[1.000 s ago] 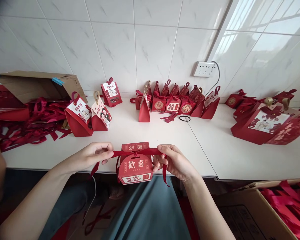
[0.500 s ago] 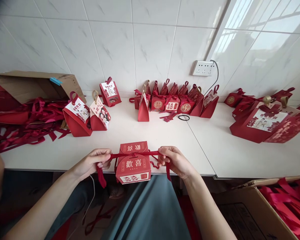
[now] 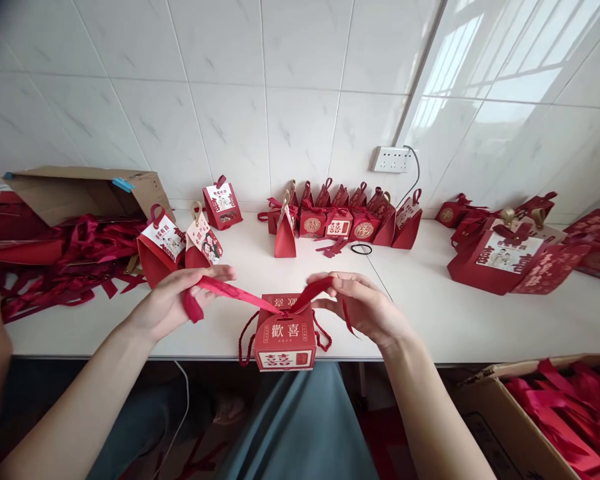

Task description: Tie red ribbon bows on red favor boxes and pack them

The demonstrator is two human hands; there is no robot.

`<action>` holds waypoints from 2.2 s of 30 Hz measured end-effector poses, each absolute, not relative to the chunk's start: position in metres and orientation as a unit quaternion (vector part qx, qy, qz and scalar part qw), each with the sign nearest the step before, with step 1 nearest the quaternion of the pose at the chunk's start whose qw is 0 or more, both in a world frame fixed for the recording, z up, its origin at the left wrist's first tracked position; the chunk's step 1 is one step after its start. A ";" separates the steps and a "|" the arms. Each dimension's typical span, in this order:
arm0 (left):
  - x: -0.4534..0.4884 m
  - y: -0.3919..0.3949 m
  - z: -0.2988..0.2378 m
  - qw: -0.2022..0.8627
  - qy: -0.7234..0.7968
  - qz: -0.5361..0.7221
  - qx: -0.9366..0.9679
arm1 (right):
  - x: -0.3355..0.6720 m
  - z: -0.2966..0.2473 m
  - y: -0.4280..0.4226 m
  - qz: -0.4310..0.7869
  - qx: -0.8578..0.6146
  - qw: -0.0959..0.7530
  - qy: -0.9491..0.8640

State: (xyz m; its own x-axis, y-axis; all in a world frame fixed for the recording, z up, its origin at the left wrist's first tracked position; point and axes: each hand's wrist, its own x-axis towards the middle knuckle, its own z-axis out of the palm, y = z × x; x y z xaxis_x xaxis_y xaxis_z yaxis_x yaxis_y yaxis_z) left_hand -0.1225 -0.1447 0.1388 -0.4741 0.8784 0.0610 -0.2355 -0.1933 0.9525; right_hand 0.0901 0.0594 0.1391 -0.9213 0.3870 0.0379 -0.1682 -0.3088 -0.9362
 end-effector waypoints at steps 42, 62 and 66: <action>-0.124 -0.127 0.167 -0.066 0.545 0.791 0.271 | 0.109 0.164 0.084 0.763 -0.010 0.230 -0.604; -0.071 -0.120 0.119 -0.032 0.760 0.278 0.587 | 0.062 0.130 0.026 0.204 0.003 0.165 -0.965; -0.067 -0.122 0.122 0.021 0.739 0.316 0.595 | 0.060 0.132 0.017 0.189 0.004 0.154 -0.970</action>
State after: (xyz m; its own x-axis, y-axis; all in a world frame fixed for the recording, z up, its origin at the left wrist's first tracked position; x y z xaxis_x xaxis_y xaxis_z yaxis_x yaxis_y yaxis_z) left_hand -0.0673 -0.1222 0.1222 -0.2920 0.8925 0.3437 0.8655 0.0936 0.4922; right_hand 0.0605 0.0174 0.1323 -0.9526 0.0503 0.3001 -0.0662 0.9284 -0.3657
